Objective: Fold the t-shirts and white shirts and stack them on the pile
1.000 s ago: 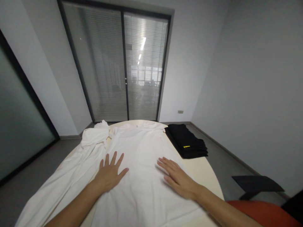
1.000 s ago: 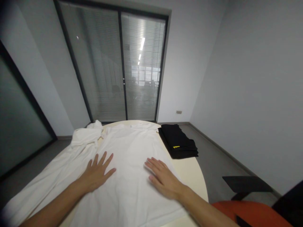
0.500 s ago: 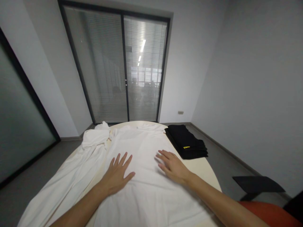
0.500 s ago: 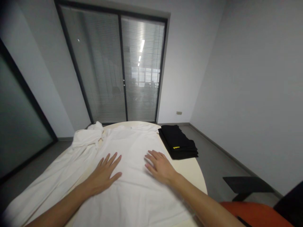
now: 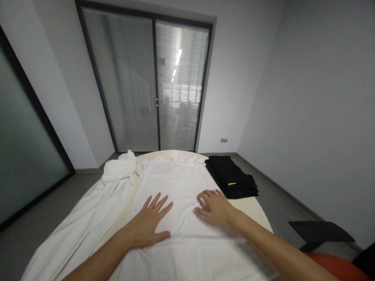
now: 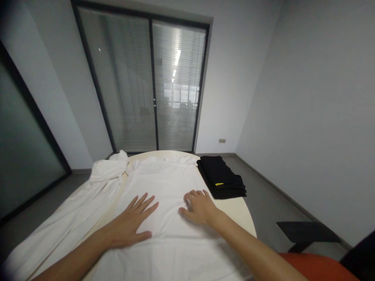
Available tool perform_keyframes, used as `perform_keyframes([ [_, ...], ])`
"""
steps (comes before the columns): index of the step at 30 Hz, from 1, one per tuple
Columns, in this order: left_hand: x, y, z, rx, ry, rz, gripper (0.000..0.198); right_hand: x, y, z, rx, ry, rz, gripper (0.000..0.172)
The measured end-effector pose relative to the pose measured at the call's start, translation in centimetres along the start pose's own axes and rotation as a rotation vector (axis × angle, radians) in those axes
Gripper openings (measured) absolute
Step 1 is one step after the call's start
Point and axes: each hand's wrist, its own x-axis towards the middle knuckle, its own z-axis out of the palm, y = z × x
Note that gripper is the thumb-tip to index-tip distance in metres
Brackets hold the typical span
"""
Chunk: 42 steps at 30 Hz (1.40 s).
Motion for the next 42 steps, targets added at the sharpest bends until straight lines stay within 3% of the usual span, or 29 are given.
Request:
perform_keyframes([
  [6, 0.3, 0.0, 0.4, 0.008, -0.025, -0.021, 0.086, 7.9, -2.3, 1.4, 0.042, 0.050, -0.041, 0.060],
  [12, 0.5, -0.5, 0.0, -0.008, -0.034, -0.047, 0.086, 12.3, -3.3, 4.0, 0.143, -0.118, -0.026, 0.074],
  [19, 0.3, -0.7, -0.2, -0.015, -0.053, -0.040, 0.087, 11.8, -3.1, 5.3, 0.180, -0.053, 0.008, 0.077],
  [27, 0.0, -0.4, -0.2, -0.034, -0.034, -0.028, 0.087, 10.2, -3.7, 4.8, 0.175, 0.039, -0.037, 0.070],
  [31, 0.0, -0.4, -0.1, -0.045, -0.020, -0.054, 0.080, 9.9, -3.8, 4.4, 0.193, 0.210, -0.151, 0.050],
  [35, 0.1, -0.2, 0.1, -0.032, -0.045, -0.070, 0.086, 9.9, -3.5, 4.5, 0.195, 0.223, -0.278, 0.042],
  [39, 0.6, -0.9, 0.7, -0.045, 0.048, -0.069, 0.064, 9.9, -3.7, 3.6, 0.095, 0.270, -0.316, 0.031],
  [42, 1.2, -2.3, 1.3, -0.093, 0.149, -0.086, 0.055, 9.6, -5.1, 2.9, 0.057, 0.255, -0.496, 0.025],
])
